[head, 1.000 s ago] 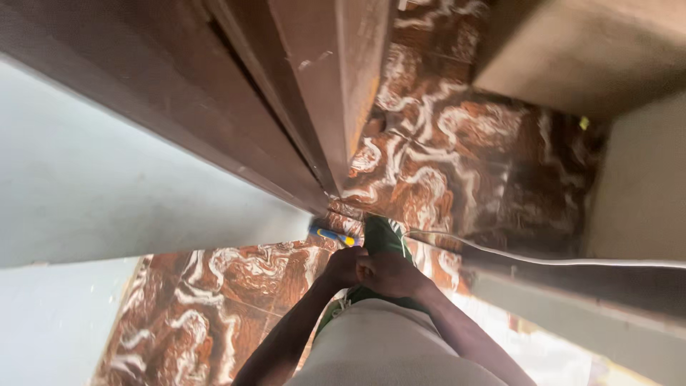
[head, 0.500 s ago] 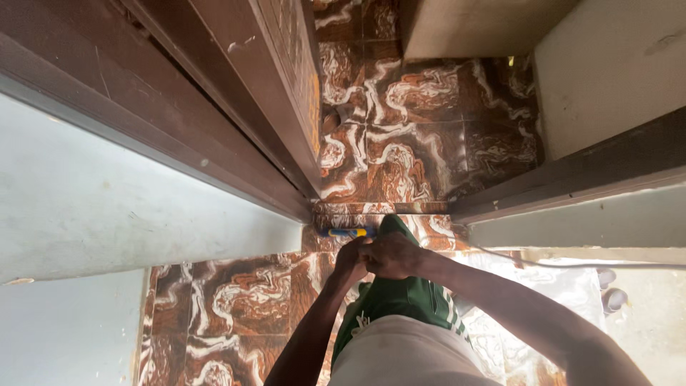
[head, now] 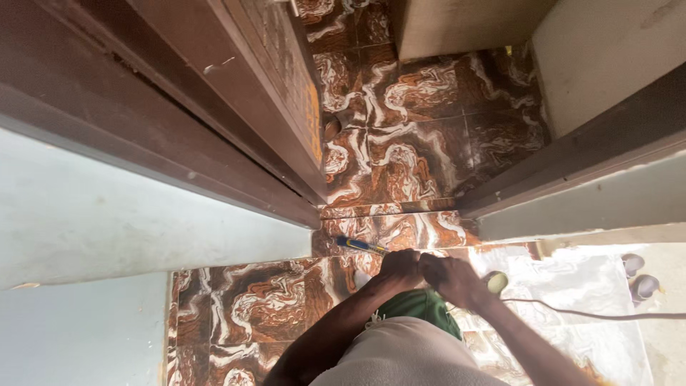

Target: The person sweeps the tiled floor near a doorway and hallway using a broom.

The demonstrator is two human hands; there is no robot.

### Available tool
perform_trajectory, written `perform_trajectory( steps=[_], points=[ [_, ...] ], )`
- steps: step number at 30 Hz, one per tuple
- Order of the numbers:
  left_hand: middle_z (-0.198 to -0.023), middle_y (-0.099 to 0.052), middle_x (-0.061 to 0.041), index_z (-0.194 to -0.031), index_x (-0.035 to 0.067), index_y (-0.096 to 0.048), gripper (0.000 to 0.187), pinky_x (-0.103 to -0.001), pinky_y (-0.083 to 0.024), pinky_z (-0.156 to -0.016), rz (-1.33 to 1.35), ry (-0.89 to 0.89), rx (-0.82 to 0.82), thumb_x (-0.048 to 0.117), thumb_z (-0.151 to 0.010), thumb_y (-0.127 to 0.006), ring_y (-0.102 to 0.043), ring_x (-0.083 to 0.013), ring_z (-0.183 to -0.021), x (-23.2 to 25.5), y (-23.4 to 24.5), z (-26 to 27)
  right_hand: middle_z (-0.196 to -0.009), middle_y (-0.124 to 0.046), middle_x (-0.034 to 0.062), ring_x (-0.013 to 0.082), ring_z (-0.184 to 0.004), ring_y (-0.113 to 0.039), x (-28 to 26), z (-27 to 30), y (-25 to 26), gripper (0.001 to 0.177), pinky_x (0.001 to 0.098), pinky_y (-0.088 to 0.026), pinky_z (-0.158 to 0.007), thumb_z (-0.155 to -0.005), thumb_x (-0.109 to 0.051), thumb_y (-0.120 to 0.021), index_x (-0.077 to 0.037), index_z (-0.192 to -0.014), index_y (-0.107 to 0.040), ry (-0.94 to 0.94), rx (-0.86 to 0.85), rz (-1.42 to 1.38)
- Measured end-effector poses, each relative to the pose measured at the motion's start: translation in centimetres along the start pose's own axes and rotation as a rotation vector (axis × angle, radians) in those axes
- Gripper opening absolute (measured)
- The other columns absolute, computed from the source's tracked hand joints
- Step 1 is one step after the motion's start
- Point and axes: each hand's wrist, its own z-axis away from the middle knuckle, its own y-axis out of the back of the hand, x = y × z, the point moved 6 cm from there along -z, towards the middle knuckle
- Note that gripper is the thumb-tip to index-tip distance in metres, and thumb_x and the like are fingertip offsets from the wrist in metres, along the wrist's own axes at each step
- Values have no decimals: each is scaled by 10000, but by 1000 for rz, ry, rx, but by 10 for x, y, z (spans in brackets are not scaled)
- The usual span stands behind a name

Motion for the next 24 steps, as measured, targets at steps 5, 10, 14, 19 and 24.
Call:
perform_trajectory(
  steps=[5, 10, 14, 19, 24],
  points=[
    [-980, -739, -211, -919, 49, -717, 353, -502, -533, -848, -50, -123, 23, 366, -872, -569, -699, -394, -986, -18, -37, -2, -879, -727, 208, 425, -805, -690, 9, 19, -27, 258, 531, -531, -744, -936, -255, -547, -82, -1095, -654, -162, 122, -178],
    [-987, -737, -202, -942, 64, -710, 357, -504, -543, -833, -90, -123, 17, 370, -922, -527, -702, -383, -990, -7, -33, 1, -815, -715, 188, 414, -769, -683, 11, 28, -24, 219, 527, -511, -724, -957, -260, -537, -87, -1036, -644, -176, 169, -182],
    [-1024, -727, -222, -988, 49, -686, 389, -483, -544, -891, -51, 51, -22, 398, -933, -524, -704, -373, -1022, 7, -29, 4, -821, -714, 185, 414, -765, -688, 18, 35, -13, 223, 522, -519, -708, -924, -252, -552, -93, -1053, -640, -132, 132, -204],
    [-1078, -710, -223, -985, 43, -700, 379, -499, -500, -937, 22, -66, 71, 367, -936, -508, -662, -393, -1075, 35, -35, 23, -793, -702, 180, 403, -786, -691, 16, 68, -9, 172, 528, -518, -711, -925, -237, -546, -95, -990, -616, -43, 116, -138],
    [-1052, -712, -224, -981, 28, -679, 350, -500, -513, -904, -13, -109, 73, 337, -911, -531, -669, -394, -1055, 31, -47, 28, -830, -708, 192, 434, -787, -670, 14, 72, -13, 179, 550, -508, -712, -920, -225, -552, -93, -1019, -621, -86, 73, -113]
  ],
)
